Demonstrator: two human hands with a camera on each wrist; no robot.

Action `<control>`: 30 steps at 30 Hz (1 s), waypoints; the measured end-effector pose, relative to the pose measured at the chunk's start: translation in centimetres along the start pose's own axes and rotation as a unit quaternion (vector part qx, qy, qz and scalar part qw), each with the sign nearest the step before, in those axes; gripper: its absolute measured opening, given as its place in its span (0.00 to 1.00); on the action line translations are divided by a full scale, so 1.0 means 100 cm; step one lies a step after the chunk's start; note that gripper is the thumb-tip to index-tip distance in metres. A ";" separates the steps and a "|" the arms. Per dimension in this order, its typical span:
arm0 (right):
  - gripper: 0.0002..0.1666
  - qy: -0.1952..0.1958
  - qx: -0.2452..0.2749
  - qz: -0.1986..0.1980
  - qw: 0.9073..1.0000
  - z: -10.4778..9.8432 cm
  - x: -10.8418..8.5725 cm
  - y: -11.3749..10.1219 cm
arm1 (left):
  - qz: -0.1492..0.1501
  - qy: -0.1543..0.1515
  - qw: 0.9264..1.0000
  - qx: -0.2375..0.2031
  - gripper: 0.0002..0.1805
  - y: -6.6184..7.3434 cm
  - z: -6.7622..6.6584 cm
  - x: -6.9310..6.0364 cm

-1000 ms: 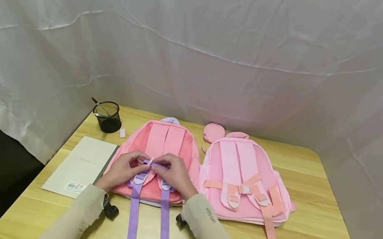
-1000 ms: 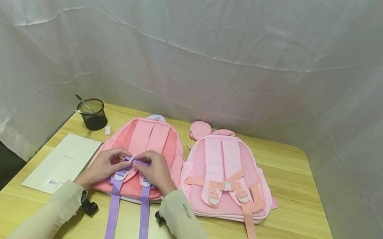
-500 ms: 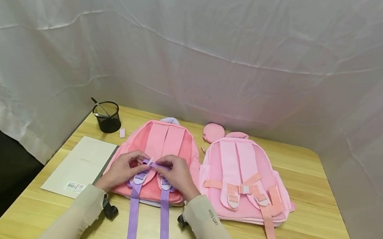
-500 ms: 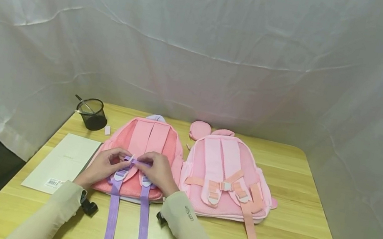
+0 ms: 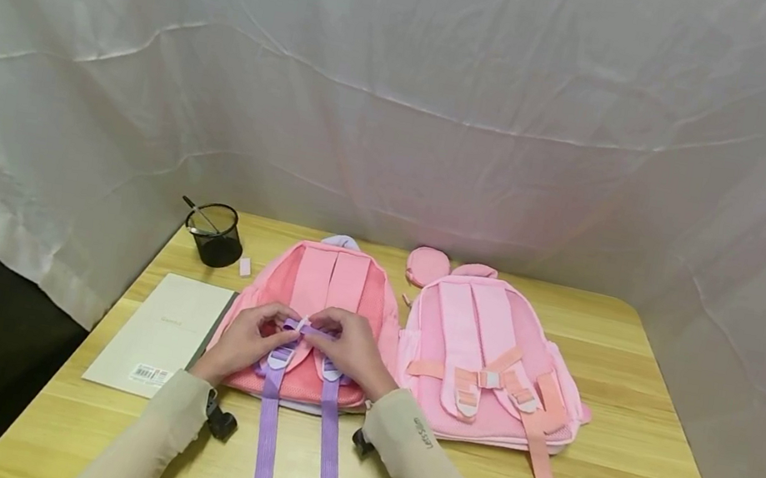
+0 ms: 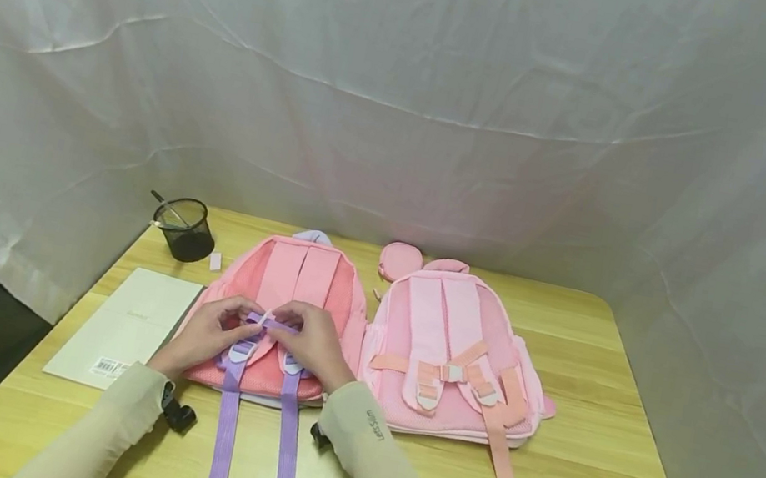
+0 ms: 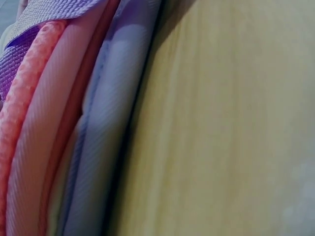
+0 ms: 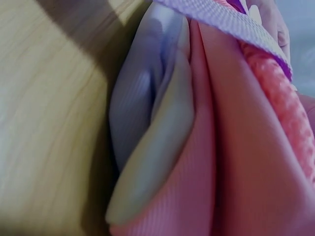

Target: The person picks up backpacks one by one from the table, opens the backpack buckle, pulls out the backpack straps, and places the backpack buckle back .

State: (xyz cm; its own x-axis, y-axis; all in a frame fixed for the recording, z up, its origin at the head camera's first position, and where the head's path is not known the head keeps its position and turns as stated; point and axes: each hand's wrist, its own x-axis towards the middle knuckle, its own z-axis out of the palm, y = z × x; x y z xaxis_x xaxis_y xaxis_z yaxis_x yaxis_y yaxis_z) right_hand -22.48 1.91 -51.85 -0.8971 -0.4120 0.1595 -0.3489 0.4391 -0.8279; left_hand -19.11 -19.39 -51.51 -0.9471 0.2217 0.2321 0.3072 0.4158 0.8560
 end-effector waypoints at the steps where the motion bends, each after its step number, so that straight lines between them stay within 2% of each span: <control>1: 0.14 0.000 0.001 0.002 1.000 -0.001 -0.001 0.000 | -0.001 0.000 1.000 0.000 0.11 0.000 0.000 0.000; 8: 0.13 0.003 -0.004 0.006 1.000 -0.003 -0.003 0.002 | -0.008 0.004 1.000 0.001 0.11 0.000 -0.001 0.000; 22: 0.15 -0.009 0.003 0.000 1.000 0.001 -0.001 0.000 | 0.005 0.000 1.000 0.001 0.11 0.000 0.001 -0.001; 30: 0.15 0.004 0.009 0.001 1.000 -0.003 -0.004 0.003 | 0.002 0.005 1.000 0.001 0.11 -0.002 0.001 0.000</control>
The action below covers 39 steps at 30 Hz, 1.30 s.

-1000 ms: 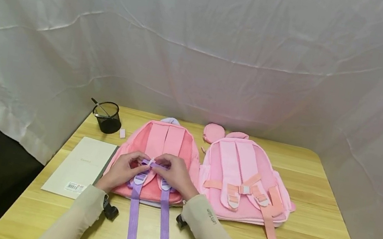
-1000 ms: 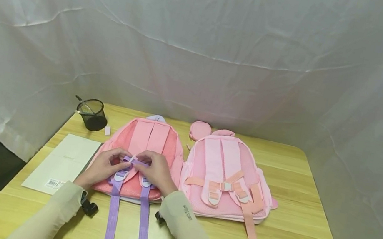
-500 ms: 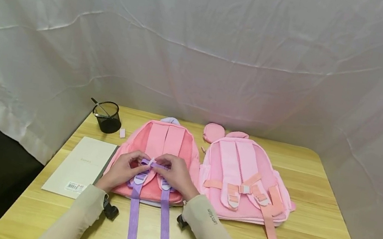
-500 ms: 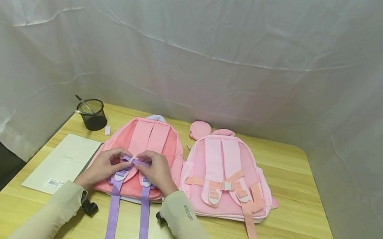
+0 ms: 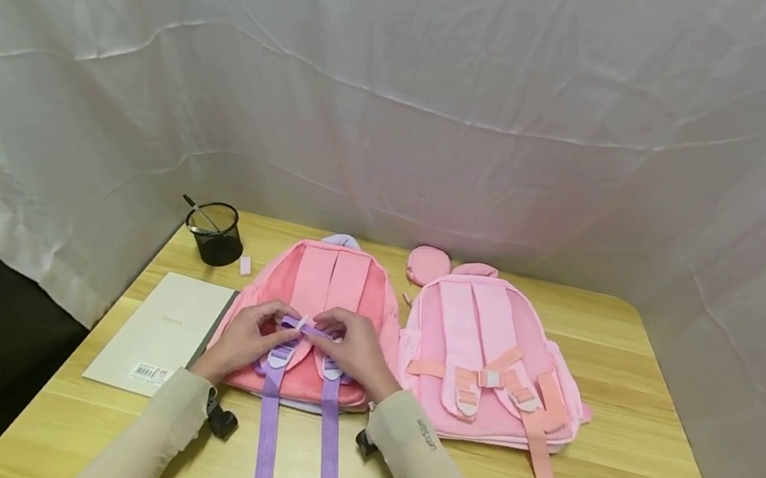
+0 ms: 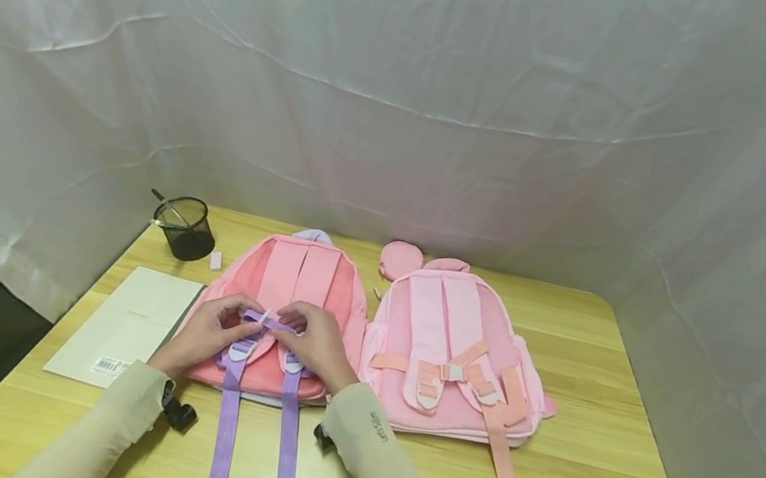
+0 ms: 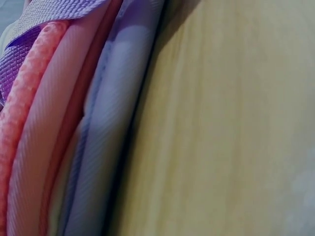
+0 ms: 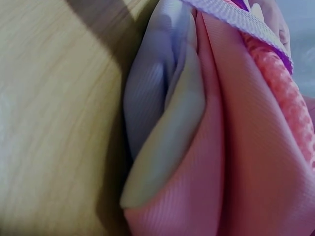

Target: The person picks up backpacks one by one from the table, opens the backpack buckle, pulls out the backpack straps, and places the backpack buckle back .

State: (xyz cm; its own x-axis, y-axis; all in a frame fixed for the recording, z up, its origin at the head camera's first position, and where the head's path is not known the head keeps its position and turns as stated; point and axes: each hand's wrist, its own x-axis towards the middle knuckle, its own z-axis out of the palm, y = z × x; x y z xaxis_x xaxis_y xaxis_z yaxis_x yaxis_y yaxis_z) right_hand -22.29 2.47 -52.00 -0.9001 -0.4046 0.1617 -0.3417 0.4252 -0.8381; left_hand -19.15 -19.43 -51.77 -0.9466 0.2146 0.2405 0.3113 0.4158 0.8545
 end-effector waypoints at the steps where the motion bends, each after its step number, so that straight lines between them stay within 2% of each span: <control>1: 0.15 0.001 0.001 -0.002 1.000 0.000 0.000 0.001 | -0.001 0.000 1.000 -0.001 0.11 0.000 0.000 0.000; 16: 0.15 -0.007 0.001 -0.006 1.000 0.006 0.003 0.001 | -0.003 -0.012 1.000 0.014 0.11 0.003 -0.001 -0.001; 25: 0.14 -0.004 0.013 -0.008 1.000 0.002 -0.001 0.006 | -0.007 -0.007 1.000 0.007 0.11 0.004 -0.001 -0.001; 30: 0.15 -0.002 0.009 -0.011 1.000 0.003 -0.001 0.004 | 0.000 -0.013 1.000 0.010 0.12 0.006 -0.001 0.000; 32: 0.16 -0.004 0.009 -0.013 1.000 0.004 0.000 0.004 | 0.001 -0.016 1.000 0.016 0.12 0.002 0.000 0.001; 39: 0.18 -0.009 0.011 -0.007 1.000 0.005 0.000 0.000 | -0.006 -0.013 0.999 0.033 0.13 -0.026 0.005 0.005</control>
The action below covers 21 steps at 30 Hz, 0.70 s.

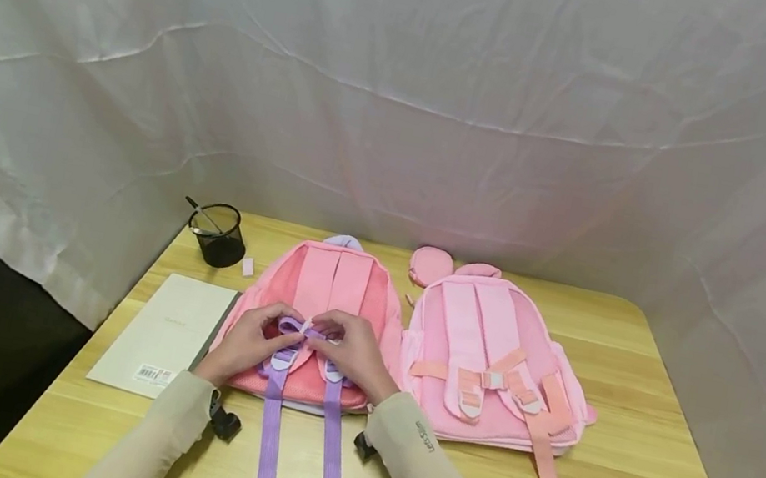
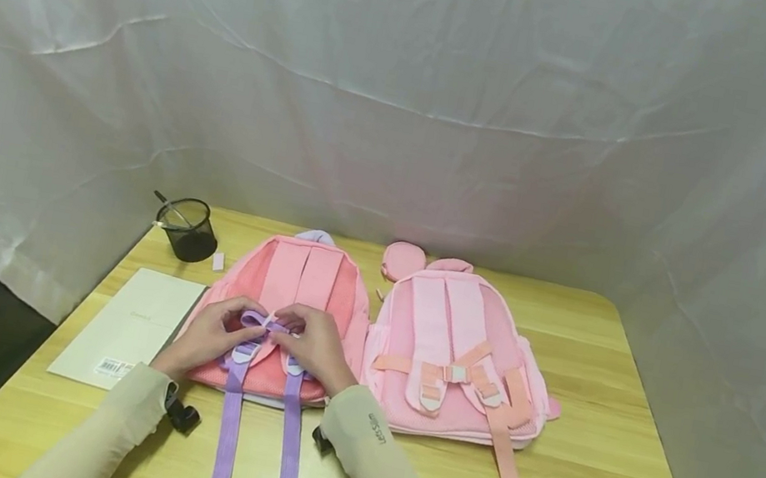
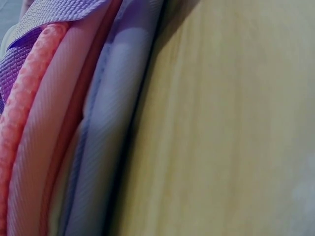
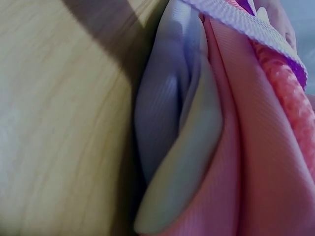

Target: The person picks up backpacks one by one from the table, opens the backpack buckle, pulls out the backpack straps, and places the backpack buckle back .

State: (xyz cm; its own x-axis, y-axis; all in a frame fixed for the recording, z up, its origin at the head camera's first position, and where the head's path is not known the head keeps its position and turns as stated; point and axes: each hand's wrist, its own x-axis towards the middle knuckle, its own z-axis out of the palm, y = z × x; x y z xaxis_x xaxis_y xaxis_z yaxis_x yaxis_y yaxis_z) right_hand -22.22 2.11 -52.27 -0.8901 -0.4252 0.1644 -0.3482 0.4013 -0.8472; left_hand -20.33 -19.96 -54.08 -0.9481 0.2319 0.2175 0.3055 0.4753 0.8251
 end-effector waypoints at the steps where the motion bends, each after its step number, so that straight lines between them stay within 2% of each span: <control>1: 0.17 0.001 0.004 -0.001 1.000 0.000 0.000 0.000 | 0.001 0.001 1.000 0.000 0.13 -0.002 0.000 0.000; 7: 0.19 0.008 0.034 -0.008 0.999 0.000 0.000 0.002 | 0.015 0.004 1.000 -0.009 0.14 -0.007 0.000 0.001; 14: 0.14 0.002 0.009 -0.023 1.000 0.001 0.002 0.002 | 0.035 0.001 0.999 0.002 0.17 -0.006 0.000 0.001; 18: 0.09 0.008 -0.004 -0.020 1.000 0.002 0.003 0.001 | 0.031 0.001 0.999 0.010 0.21 -0.006 0.000 0.000; 21: 0.07 0.018 -0.006 -0.012 1.000 0.003 0.003 0.003 | 0.017 0.015 1.000 -0.013 0.29 -0.008 0.000 -0.001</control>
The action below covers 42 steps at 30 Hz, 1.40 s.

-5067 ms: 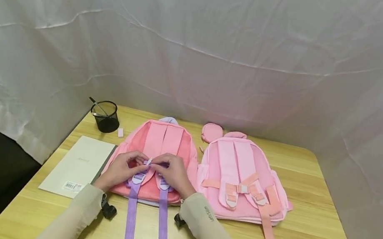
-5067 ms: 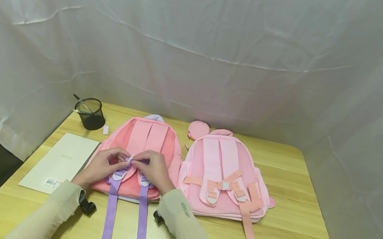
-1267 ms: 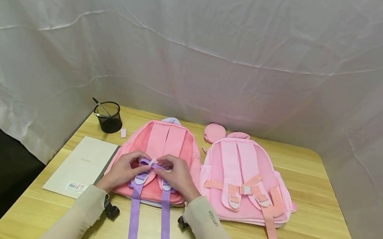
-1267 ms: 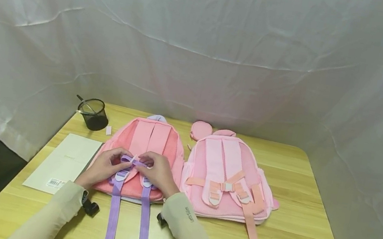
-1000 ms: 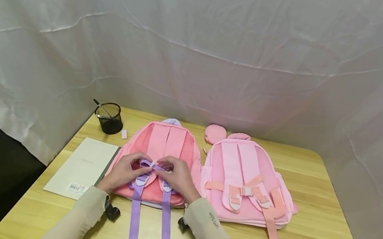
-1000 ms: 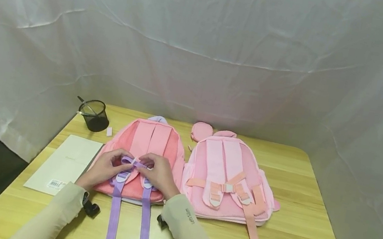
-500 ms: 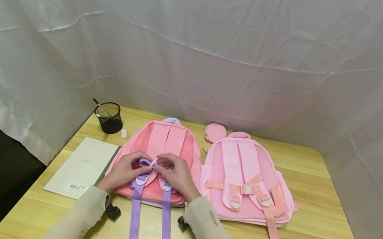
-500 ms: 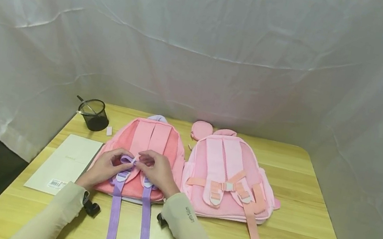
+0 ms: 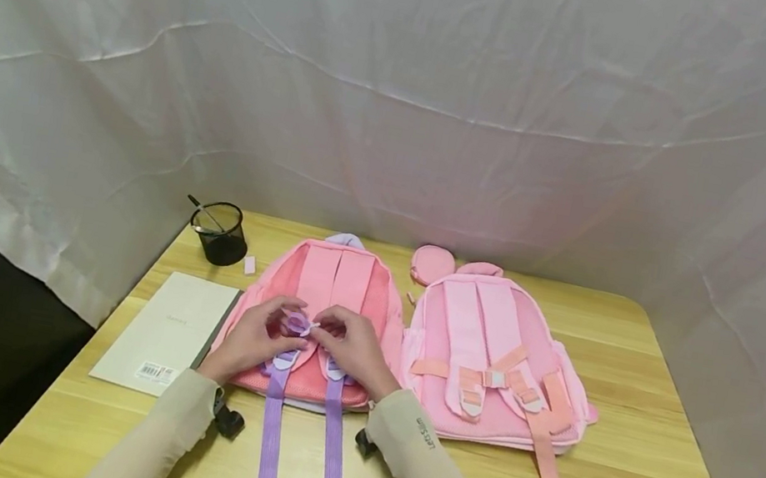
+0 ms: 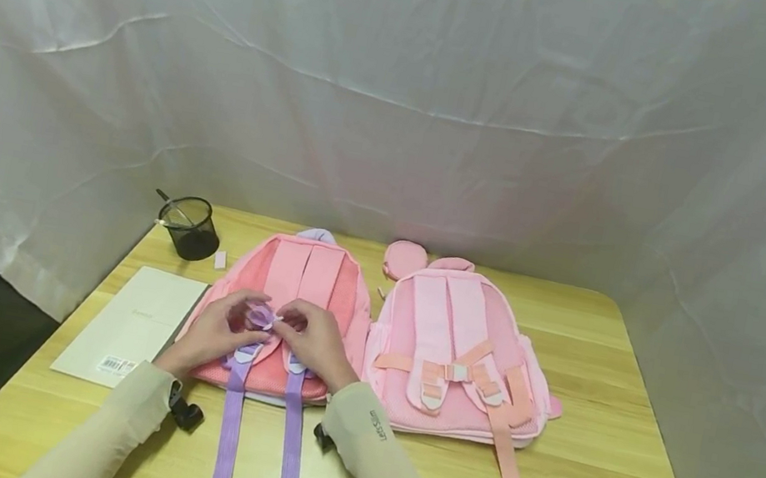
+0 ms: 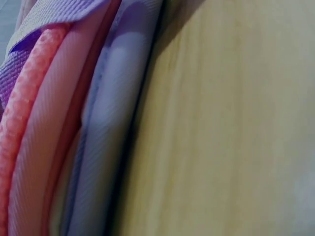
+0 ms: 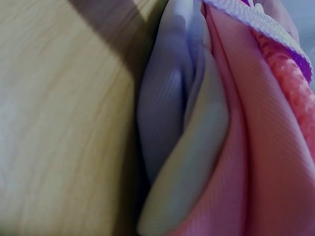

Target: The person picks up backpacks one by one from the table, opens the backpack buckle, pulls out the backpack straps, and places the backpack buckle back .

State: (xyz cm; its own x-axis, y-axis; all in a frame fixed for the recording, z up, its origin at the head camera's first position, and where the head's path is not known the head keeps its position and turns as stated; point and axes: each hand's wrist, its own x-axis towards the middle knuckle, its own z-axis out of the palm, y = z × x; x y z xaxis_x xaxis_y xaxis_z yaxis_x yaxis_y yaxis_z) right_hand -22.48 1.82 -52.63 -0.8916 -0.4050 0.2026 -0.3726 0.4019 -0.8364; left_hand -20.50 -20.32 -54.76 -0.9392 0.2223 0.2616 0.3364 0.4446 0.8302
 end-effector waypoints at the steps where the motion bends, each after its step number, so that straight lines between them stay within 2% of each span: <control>1: 0.06 0.003 0.000 0.002 1.000 0.000 0.000 0.000 | -0.004 0.008 1.000 -0.010 0.31 0.000 0.000 0.000; 3: 0.05 0.008 0.004 0.008 1.000 0.001 0.000 0.001 | -0.013 0.022 0.999 -0.020 0.31 -0.002 0.000 -0.001; 5: 0.05 0.012 0.008 0.014 1.000 0.002 0.000 0.002 | -0.009 0.034 0.999 -0.020 0.27 -0.003 0.001 -0.002; 10: 0.04 0.022 0.007 0.026 0.999 0.001 0.001 0.002 | 0.034 0.045 0.998 0.017 0.14 -0.005 0.004 -0.001; 15: 0.05 0.031 0.004 0.027 0.999 0.001 0.002 0.003 | 0.064 0.051 0.996 0.031 0.08 -0.005 0.006 0.000; 22: 0.05 0.029 0.005 0.037 0.999 0.001 0.002 0.003 | 0.054 0.029 0.997 0.044 0.04 -0.002 0.006 0.000; 26: 0.04 0.028 0.009 0.037 0.999 0.000 0.001 0.002 | 0.051 0.027 0.997 0.054 0.03 -0.001 0.007 0.001; 34: 0.03 0.039 0.031 0.016 0.999 0.000 0.001 0.003 | 0.033 0.020 0.999 0.025 0.03 0.000 0.007 0.002; 42: 0.03 0.047 0.047 0.021 0.998 0.001 0.001 0.002 | 0.029 0.010 0.999 0.024 0.03 0.000 0.006 0.002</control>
State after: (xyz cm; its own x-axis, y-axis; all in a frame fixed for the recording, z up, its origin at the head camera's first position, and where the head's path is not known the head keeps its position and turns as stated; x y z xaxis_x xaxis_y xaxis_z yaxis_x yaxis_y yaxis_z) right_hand -22.60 1.77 -52.86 -0.9280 -0.3081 0.2096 -0.3125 0.3370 -0.8881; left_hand -20.63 -19.73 -55.00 -0.9190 0.2319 0.3189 0.3930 0.4724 0.7889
